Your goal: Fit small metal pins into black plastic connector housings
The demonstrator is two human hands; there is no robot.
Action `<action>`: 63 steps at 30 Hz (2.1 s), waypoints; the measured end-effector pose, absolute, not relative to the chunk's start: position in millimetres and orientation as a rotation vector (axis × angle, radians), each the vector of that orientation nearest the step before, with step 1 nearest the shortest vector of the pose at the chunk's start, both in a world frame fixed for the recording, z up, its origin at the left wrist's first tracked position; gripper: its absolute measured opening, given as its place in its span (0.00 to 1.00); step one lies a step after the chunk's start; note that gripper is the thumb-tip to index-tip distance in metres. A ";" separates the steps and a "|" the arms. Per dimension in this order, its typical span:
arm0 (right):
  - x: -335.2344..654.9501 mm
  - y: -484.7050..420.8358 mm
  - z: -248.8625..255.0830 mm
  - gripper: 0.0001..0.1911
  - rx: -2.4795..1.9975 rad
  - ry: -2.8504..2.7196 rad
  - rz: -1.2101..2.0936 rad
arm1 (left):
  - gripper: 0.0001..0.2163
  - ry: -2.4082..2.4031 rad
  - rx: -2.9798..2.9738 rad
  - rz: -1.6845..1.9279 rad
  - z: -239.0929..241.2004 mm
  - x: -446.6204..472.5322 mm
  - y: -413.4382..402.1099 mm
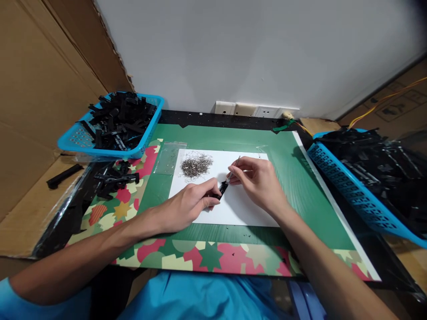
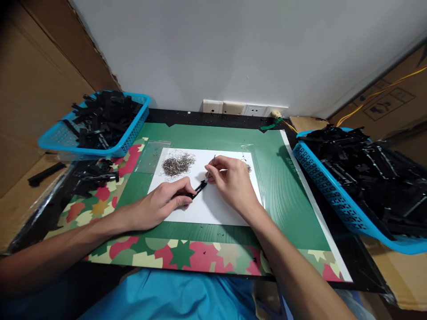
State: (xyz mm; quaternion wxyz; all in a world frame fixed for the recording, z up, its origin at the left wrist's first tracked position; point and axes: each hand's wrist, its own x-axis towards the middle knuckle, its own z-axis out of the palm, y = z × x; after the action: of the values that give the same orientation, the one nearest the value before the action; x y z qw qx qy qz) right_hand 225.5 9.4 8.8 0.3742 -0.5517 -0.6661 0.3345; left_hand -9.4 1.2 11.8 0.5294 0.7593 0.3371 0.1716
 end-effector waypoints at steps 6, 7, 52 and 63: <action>223.9 8.9 8.7 0.11 -1.448 -1.758 0.754 | 0.04 0.849 1.790 0.431 15.1 -7.8 -0.3; 223.8 8.9 8.8 0.11 -1.448 -1.770 0.744 | 0.04 0.848 1.786 0.432 15.3 -7.7 -0.5; 341.5 -38.7 61.8 0.09 -1.636 -1.600 -0.496 | 0.18 0.973 1.847 0.819 -3.6 -12.1 -1.8; 460.5 -18.2 86.4 0.13 -2.358 -1.250 -0.586 | 0.14 0.780 2.090 0.680 -4.4 -10.8 -7.3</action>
State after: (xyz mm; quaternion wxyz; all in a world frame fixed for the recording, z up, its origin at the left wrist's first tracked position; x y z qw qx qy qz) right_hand 460.5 -18.2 86.4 0.2031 -0.8450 -0.4480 -0.2099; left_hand -10.8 -7.3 -4.4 0.3937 0.8238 0.3073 0.2681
